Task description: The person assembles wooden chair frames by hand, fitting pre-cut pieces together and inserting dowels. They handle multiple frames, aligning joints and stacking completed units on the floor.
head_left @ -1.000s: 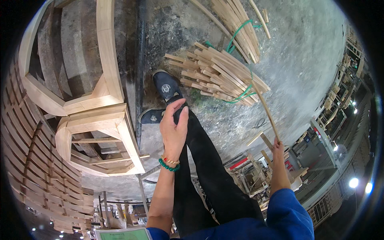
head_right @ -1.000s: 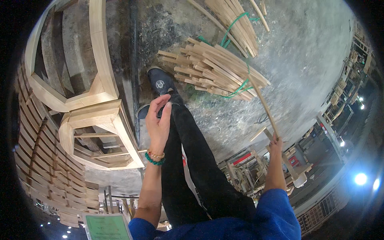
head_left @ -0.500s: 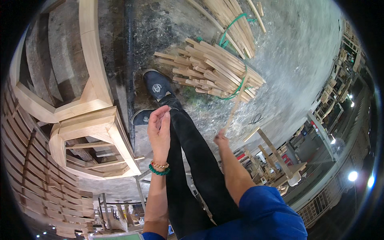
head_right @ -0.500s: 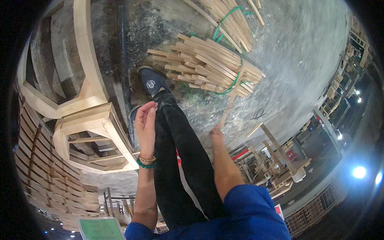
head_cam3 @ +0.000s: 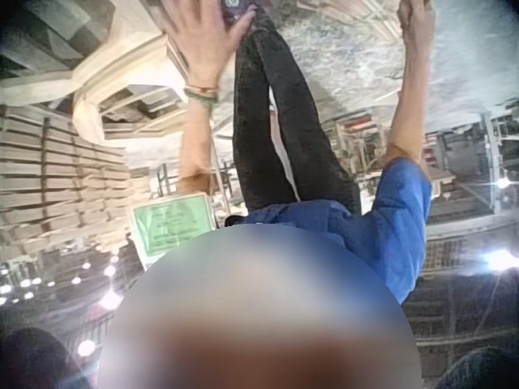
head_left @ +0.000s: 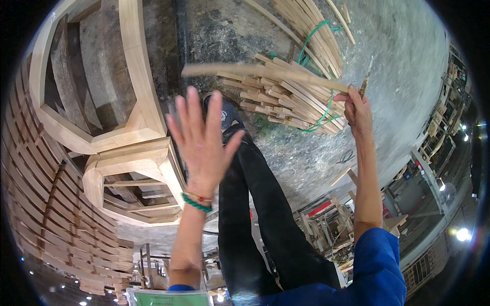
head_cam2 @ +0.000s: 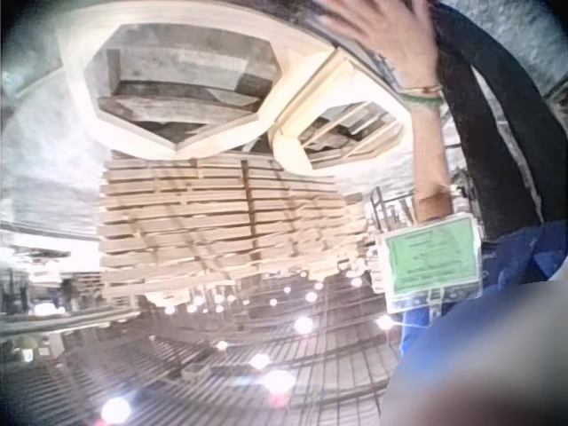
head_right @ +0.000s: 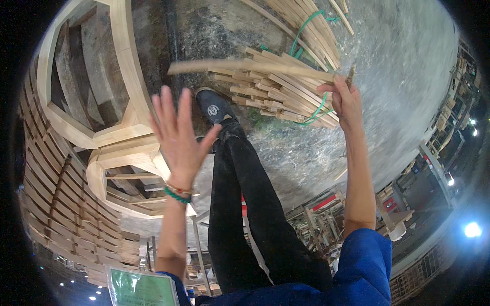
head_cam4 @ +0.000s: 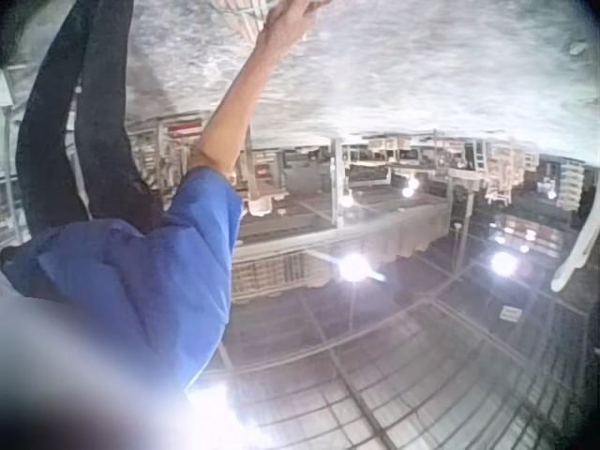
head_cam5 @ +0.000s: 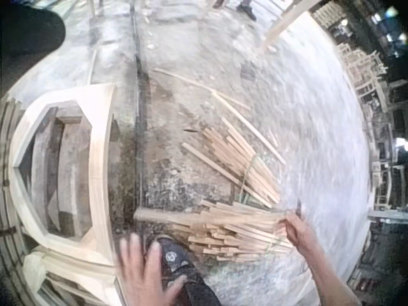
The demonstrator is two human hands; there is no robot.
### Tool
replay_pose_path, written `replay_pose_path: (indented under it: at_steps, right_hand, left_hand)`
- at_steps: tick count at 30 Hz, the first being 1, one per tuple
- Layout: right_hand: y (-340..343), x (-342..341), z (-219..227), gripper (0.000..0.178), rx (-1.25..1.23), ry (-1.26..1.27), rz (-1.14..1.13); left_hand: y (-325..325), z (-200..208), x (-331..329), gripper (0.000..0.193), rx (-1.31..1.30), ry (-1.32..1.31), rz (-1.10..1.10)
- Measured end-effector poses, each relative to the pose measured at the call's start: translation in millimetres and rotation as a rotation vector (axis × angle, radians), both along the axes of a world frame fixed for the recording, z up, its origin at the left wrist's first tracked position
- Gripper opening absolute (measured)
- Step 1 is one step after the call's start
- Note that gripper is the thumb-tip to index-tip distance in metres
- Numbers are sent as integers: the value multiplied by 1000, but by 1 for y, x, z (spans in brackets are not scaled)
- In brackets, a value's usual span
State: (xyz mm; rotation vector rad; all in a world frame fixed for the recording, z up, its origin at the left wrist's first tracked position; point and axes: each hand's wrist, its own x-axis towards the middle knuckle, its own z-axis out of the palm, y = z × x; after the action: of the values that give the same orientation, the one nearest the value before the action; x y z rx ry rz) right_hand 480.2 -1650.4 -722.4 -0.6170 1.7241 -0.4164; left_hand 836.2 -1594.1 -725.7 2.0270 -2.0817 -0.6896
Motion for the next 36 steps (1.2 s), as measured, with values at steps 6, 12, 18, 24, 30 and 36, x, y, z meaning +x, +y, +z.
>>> replay_pose_path:
  at_steps: [6,12,18,24,30,36]
  right_hand:
    - [-42,88,4,40,145,-232,187]
    - [1,72,-111,52,-138,811,1110]
    - [23,82,-122,43,-219,880,1202]
    - [16,88,-106,36,-275,835,1255]
    - [-14,120,-120,38,-474,729,1033]
    - [-103,251,-79,39,-588,344,906]
  left_hand:
    - [24,-18,63,52,498,385,-6]
    - [109,-18,80,27,391,995,938]
    - [72,-10,135,41,90,1221,1397]
    - [37,-52,194,32,-136,1392,1534]
    - [10,-96,214,19,-132,1509,1592]
    - [23,-112,198,37,67,1304,1633]
